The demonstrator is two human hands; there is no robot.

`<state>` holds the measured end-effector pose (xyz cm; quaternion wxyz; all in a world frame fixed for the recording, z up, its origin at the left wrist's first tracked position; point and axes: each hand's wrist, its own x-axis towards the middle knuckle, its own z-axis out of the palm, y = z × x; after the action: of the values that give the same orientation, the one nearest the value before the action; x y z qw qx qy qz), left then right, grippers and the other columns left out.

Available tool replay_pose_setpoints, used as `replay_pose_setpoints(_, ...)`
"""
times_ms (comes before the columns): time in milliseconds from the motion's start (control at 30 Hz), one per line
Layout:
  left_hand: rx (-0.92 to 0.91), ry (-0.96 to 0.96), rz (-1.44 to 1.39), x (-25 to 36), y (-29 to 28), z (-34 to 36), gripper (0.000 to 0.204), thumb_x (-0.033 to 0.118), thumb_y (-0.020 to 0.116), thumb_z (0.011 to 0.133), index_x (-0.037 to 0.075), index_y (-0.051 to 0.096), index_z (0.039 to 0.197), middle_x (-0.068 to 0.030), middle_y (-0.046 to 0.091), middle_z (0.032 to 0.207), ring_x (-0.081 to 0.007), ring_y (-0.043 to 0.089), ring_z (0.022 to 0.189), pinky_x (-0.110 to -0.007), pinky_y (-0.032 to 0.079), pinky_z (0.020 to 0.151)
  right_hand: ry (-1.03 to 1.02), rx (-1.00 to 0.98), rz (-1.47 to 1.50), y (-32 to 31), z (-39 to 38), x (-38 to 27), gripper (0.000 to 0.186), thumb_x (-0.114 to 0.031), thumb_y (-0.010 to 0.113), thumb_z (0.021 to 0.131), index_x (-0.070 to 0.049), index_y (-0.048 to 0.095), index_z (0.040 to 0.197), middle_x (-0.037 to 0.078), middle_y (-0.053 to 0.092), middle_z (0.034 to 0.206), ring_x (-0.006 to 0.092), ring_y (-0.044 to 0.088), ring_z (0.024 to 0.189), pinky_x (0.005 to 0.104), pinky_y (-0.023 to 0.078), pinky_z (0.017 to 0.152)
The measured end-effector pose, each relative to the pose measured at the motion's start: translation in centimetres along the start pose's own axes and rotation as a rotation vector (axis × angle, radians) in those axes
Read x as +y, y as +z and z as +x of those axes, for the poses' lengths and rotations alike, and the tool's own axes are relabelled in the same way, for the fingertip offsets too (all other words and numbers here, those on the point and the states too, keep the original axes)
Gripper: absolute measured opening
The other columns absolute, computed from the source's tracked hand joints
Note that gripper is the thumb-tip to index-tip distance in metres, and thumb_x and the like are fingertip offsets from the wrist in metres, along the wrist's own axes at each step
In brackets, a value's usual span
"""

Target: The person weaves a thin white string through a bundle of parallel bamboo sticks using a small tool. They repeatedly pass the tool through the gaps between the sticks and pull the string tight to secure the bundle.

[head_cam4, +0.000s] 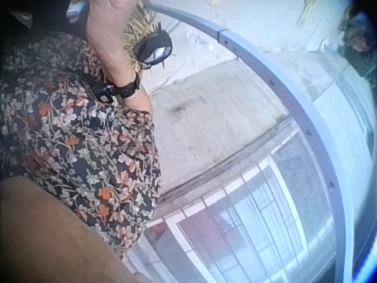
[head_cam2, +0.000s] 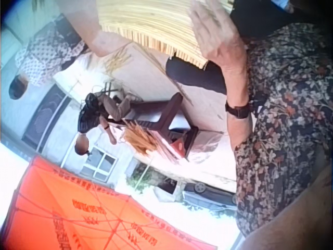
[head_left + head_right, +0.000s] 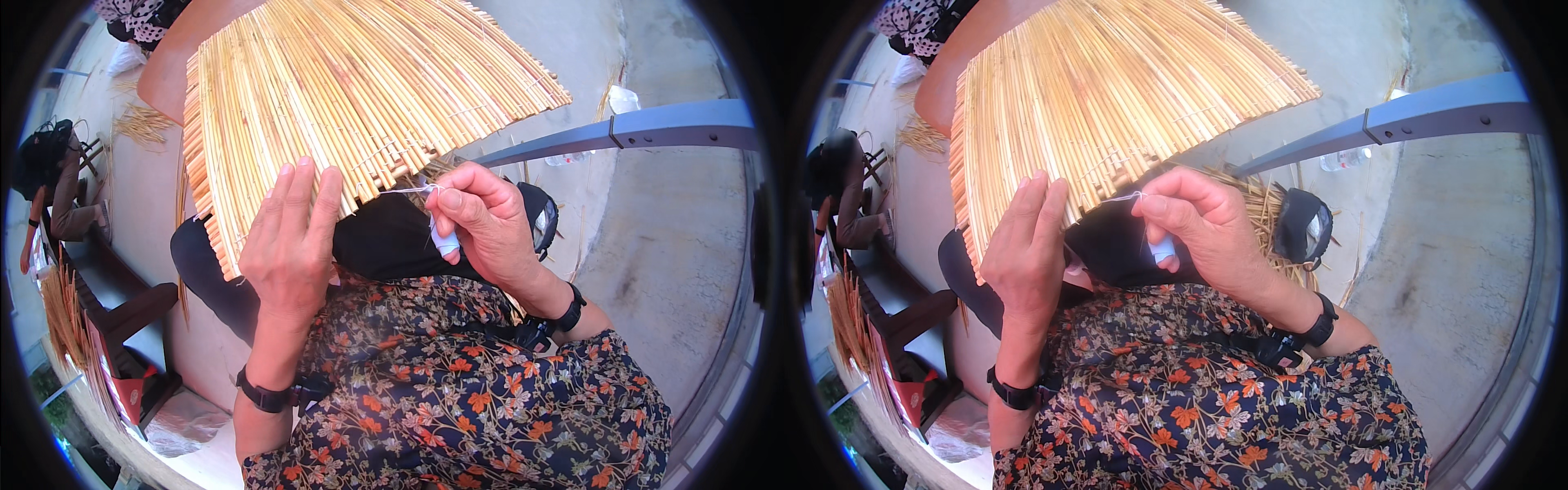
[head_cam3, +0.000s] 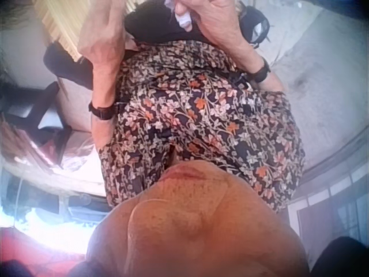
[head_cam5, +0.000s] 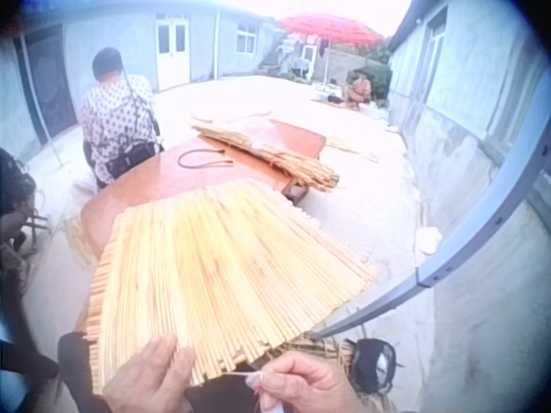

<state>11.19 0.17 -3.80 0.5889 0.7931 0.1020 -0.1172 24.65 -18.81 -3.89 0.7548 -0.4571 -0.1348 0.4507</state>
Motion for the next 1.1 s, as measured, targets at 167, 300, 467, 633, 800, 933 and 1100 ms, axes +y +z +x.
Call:
replay_pose_setpoints(167, 0.013, -0.012, -0.063, -1.3, 0.4, -0.1, 0.026, 0.012, 0.075, 0.089, -0.003, 0.070, 0.109, -0.0105, 0.071, 0.088, -0.0175, 0.069, 0.077, -0.028, 0.054, 0.068, 0.042, 0.043, -0.145, 2.2, 1.1, -0.2, 0.015, -0.013, 0.063, 0.101, 0.000, 0.067, 0.106, 0.005, 0.070, 0.086, 0.0073, 0.063, 0.066, 0.0200, 0.054, 0.058)
replay_pose_setpoints(300, 0.034, -0.025, -0.111, -1.4, 0.3, -0.1, 0.026, 0.012, 0.075, 0.089, -0.003, 0.070, 0.109, -0.0104, 0.072, 0.089, -0.0173, 0.069, 0.077, -0.028, 0.054, 0.068, -0.054, -0.010, -0.349, 2.3, 1.5, -0.3, 0.013, -0.006, 0.061, 0.101, 0.003, 0.067, 0.108, 0.010, 0.072, 0.089, 0.0102, 0.066, 0.067, 0.0225, 0.056, 0.057)
replay_pose_setpoints(467, 0.044, -0.021, -0.176, -0.1, -0.1, -0.8, 0.026, 0.012, 0.075, 0.089, -0.003, 0.070, 0.109, -0.0103, 0.072, 0.089, -0.0171, 0.069, 0.078, -0.028, 0.054, 0.068, -0.151, -0.108, -0.673, 1.3, -0.3, -0.3, 0.008, -0.002, 0.062, 0.098, 0.003, 0.068, 0.099, 0.008, 0.069, 0.087, 0.0097, 0.064, 0.068, 0.0224, 0.054, 0.059)
replay_pose_setpoints(633, 0.039, -0.031, -0.223, 1.5, 1.0, -3.2, 0.026, 0.012, 0.075, 0.089, -0.003, 0.071, 0.109, -0.0101, 0.072, 0.089, -0.0169, 0.069, 0.078, -0.028, 0.054, 0.067, -0.222, -0.138, -0.827, 1.0, -0.7, -0.2, 0.011, -0.010, 0.064, 0.099, 0.001, 0.064, 0.096, 0.003, 0.063, 0.079, 0.0079, 0.061, 0.066, 0.0218, 0.050, 0.059)
replay_pose_setpoints(800, 0.042, -0.045, -0.259, 1.9, 2.3, -2.5, 0.026, 0.012, 0.075, 0.089, -0.003, 0.071, 0.110, -0.0100, 0.073, 0.089, -0.0167, 0.070, 0.078, -0.028, 0.054, 0.067, 0.244, -0.129, -0.410, 1.3, -0.8, -1.3, 0.015, -0.019, 0.061, 0.103, -0.004, 0.063, 0.100, -0.001, 0.063, 0.088, 0.0049, 0.060, 0.069, 0.0206, 0.048, 0.060)
replay_pose_setpoints(933, 0.049, -0.053, -0.278, 2.0, 2.6, -1.9, 0.026, 0.011, 0.075, 0.089, -0.003, 0.071, 0.110, -0.0098, 0.073, 0.090, -0.0165, 0.070, 0.078, -0.027, 0.055, 0.067, 0.151, -0.235, -0.550, 1.4, -1.2, -1.1, 0.016, -0.019, 0.061, 0.102, -0.004, 0.062, 0.099, 0.003, 0.063, 0.086, 0.0101, 0.061, 0.067, 0.0245, 0.049, 0.062)
replay_pose_setpoints(1100, 0.048, -0.069, -0.295, 1.3, 2.4, -1.9, 0.025, 0.011, 0.075, 0.089, -0.003, 0.071, 0.110, -0.0097, 0.073, 0.090, -0.0163, 0.070, 0.078, -0.027, 0.055, 0.067, 0.128, -0.261, -0.795, 1.3, -1.6, -1.1, 0.011, -0.013, 0.060, 0.100, -0.003, 0.061, 0.100, 0.009, 0.065, 0.088, 0.0195, 0.064, 0.077, 0.0318, 0.050, 0.071)
